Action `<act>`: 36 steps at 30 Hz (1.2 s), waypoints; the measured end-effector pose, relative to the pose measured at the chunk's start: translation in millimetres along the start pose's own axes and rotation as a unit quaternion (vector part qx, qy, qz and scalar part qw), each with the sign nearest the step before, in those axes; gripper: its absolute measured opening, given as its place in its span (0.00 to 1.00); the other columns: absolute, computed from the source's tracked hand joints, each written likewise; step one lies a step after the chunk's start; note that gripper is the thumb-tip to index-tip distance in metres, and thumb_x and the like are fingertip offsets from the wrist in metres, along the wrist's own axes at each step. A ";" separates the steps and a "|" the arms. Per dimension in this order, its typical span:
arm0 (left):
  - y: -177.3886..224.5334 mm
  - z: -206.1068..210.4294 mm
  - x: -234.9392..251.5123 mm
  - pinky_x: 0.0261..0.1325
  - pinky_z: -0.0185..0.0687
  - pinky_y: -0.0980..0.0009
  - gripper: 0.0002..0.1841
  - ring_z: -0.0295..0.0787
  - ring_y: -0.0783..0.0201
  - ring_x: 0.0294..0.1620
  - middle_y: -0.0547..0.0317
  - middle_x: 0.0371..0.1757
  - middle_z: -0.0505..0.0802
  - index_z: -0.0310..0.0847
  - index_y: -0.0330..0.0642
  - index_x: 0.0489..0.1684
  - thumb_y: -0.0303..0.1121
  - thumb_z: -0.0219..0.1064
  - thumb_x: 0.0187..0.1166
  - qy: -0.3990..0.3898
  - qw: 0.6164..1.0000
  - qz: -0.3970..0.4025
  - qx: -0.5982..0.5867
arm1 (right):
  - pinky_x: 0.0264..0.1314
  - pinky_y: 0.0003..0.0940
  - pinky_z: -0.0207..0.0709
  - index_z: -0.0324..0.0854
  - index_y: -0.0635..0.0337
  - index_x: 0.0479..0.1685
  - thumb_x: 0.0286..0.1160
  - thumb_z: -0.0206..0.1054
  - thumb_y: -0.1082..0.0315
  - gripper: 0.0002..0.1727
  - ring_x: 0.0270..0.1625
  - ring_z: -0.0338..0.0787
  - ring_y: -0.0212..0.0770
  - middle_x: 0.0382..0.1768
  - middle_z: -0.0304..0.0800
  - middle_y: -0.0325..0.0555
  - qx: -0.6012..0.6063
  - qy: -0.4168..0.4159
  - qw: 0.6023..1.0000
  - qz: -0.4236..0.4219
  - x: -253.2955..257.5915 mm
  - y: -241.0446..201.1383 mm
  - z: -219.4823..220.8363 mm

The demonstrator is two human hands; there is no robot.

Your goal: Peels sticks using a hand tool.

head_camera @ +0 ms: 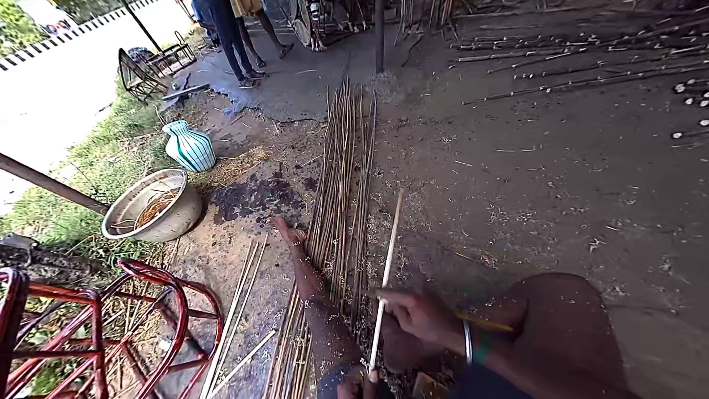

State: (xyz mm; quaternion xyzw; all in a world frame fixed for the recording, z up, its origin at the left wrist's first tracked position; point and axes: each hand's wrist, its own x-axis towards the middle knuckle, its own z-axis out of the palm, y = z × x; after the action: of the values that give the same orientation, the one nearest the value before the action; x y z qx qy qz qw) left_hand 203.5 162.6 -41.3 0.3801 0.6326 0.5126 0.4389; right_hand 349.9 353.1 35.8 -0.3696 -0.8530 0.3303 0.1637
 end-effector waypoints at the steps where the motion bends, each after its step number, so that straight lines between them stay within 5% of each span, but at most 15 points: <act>1: -0.1 -2.2 -6.5 0.19 0.69 0.78 0.13 0.67 0.81 0.12 0.76 0.14 0.75 0.84 0.36 0.37 0.33 0.56 0.86 -0.014 1.000 -0.016 -0.021 | 0.47 0.63 0.84 0.87 0.48 0.71 0.86 0.57 0.68 0.20 0.41 0.95 0.55 0.41 0.96 0.51 -0.013 0.009 1.000 0.026 21.8 10.5 -22.1; 4: 1.7 -2.3 -6.7 0.18 0.68 0.78 0.14 0.66 0.81 0.12 0.75 0.13 0.73 0.83 0.36 0.36 0.34 0.55 0.87 -0.022 0.999 -0.015 -0.024 | 0.40 0.62 0.82 0.90 0.46 0.65 0.82 0.59 0.68 0.19 0.34 0.93 0.52 0.33 0.96 0.46 -0.062 0.056 0.996 0.013 42.5 25.3 -29.0; 8: -6.5 1.3 5.8 0.22 0.70 0.79 0.14 0.69 0.83 0.14 0.78 0.14 0.76 0.82 0.39 0.30 0.31 0.54 0.86 -0.020 0.997 -0.001 -0.070 | 0.31 0.61 0.86 0.91 0.48 0.60 0.75 0.64 0.70 0.17 0.31 0.94 0.57 0.33 0.95 0.52 -0.010 -0.021 0.998 -0.059 -44.0 -16.6 52.8; 10: -5.2 -0.5 3.1 0.18 0.65 0.82 0.13 0.67 0.84 0.12 0.81 0.13 0.76 0.83 0.48 0.31 0.32 0.54 0.86 -0.033 0.986 -0.041 -0.155 | 0.38 0.60 0.88 0.92 0.50 0.60 0.78 0.64 0.71 0.16 0.36 0.96 0.54 0.37 0.96 0.52 0.074 -0.033 0.995 -0.063 -67.8 -19.5 67.1; 11: -0.6 -2.9 1.8 0.16 0.63 0.82 0.11 0.65 0.84 0.11 0.80 0.13 0.76 0.85 0.47 0.41 0.33 0.54 0.87 -0.045 0.980 -0.054 -0.188 | 0.42 0.56 0.90 0.92 0.48 0.59 0.80 0.63 0.68 0.16 0.39 0.97 0.48 0.40 0.97 0.48 0.099 0.000 0.993 -0.066 -68.5 -14.5 67.4; 13: 10.4 -7.2 -2.3 0.16 0.65 0.82 0.16 0.66 0.82 0.12 0.77 0.16 0.76 0.75 0.45 0.71 0.33 0.54 0.88 -0.078 0.977 -0.049 -0.191 | 0.57 0.43 0.90 0.91 0.46 0.63 0.85 0.58 0.63 0.17 0.51 0.95 0.37 0.51 0.96 0.42 0.151 0.051 0.986 -0.040 -60.0 -7.0 55.0; 14: 14.6 -6.9 -5.4 0.17 0.66 0.82 0.19 0.69 0.82 0.13 0.74 0.17 0.80 0.72 0.42 0.76 0.32 0.54 0.88 -0.076 0.980 -0.040 -0.179 | 0.58 0.36 0.88 0.90 0.49 0.65 0.88 0.57 0.62 0.18 0.51 0.93 0.33 0.55 0.94 0.42 0.190 0.056 0.980 -0.012 -54.2 -5.3 43.9; 17: 27.7 -1.1 -1.4 0.24 0.80 0.80 0.12 0.83 0.78 0.20 0.60 0.29 0.94 0.88 0.32 0.51 0.26 0.57 0.87 -0.024 0.987 -0.019 -0.156 | 0.28 0.24 0.81 0.88 0.58 0.64 0.90 0.58 0.62 0.17 0.25 0.82 0.26 0.41 0.92 0.39 0.341 0.063 0.936 0.050 -33.6 -1.7 19.8; 19: 35.3 2.9 7.0 0.29 0.87 0.76 0.14 0.90 0.71 0.24 0.53 0.33 0.97 0.91 0.31 0.39 0.24 0.56 0.86 -0.016 0.979 -0.047 -0.197 | 0.24 0.23 0.78 0.88 0.60 0.61 0.90 0.58 0.63 0.16 0.21 0.79 0.25 0.36 0.92 0.37 0.414 0.073 0.905 0.059 -28.8 -2.8 15.4; 21: 37.6 6.2 14.4 0.29 0.89 0.74 0.16 0.92 0.68 0.24 0.49 0.32 0.97 0.90 0.29 0.41 0.25 0.54 0.87 0.012 0.972 -0.061 -0.228 | 0.23 0.22 0.77 0.88 0.61 0.59 0.90 0.58 0.64 0.16 0.20 0.79 0.25 0.33 0.90 0.36 0.443 0.091 0.890 0.060 -27.8 -4.0 18.3; 24: 31.1 9.2 16.2 0.39 0.89 0.74 0.10 0.90 0.72 0.31 0.54 0.36 0.96 0.92 0.30 0.48 0.22 0.63 0.81 0.089 0.984 0.024 -0.150 | 0.22 0.21 0.75 0.89 0.62 0.55 0.88 0.59 0.67 0.14 0.20 0.78 0.25 0.33 0.90 0.38 0.442 0.126 0.884 0.085 -26.5 -3.1 24.4; 28: 26.1 12.1 6.4 0.51 0.88 0.75 0.13 0.90 0.74 0.45 0.59 0.50 0.94 0.88 0.33 0.58 0.31 0.66 0.84 0.056 0.986 0.142 -0.074 | 0.22 0.21 0.75 0.90 0.61 0.53 0.88 0.59 0.66 0.14 0.20 0.79 0.26 0.31 0.90 0.38 0.435 0.127 0.886 0.099 -27.1 0.0 24.2; 31: 29.7 14.4 11.8 0.43 0.89 0.77 0.09 0.90 0.72 0.39 0.57 0.45 0.94 0.94 0.35 0.46 0.29 0.74 0.75 0.092 0.982 0.164 0.009 | 0.22 0.21 0.75 0.91 0.61 0.52 0.87 0.59 0.67 0.13 0.19 0.78 0.26 0.29 0.89 0.38 0.436 0.125 0.886 0.098 -27.3 0.3 27.2; 36: 27.2 9.8 10.0 0.43 0.87 0.79 0.08 0.88 0.77 0.36 0.60 0.37 0.91 0.90 0.35 0.38 0.31 0.66 0.79 0.088 0.968 0.177 0.151 | 0.22 0.20 0.75 0.90 0.62 0.48 0.86 0.59 0.69 0.13 0.19 0.78 0.25 0.27 0.89 0.36 0.434 0.154 0.881 0.106 -27.2 0.7 24.1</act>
State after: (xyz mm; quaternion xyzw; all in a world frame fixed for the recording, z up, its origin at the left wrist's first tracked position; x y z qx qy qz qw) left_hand 210.3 180.0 -17.2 0.5014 0.6616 0.5120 0.2207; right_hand 356.0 322.7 16.9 -0.3959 -0.5437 0.6218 0.4014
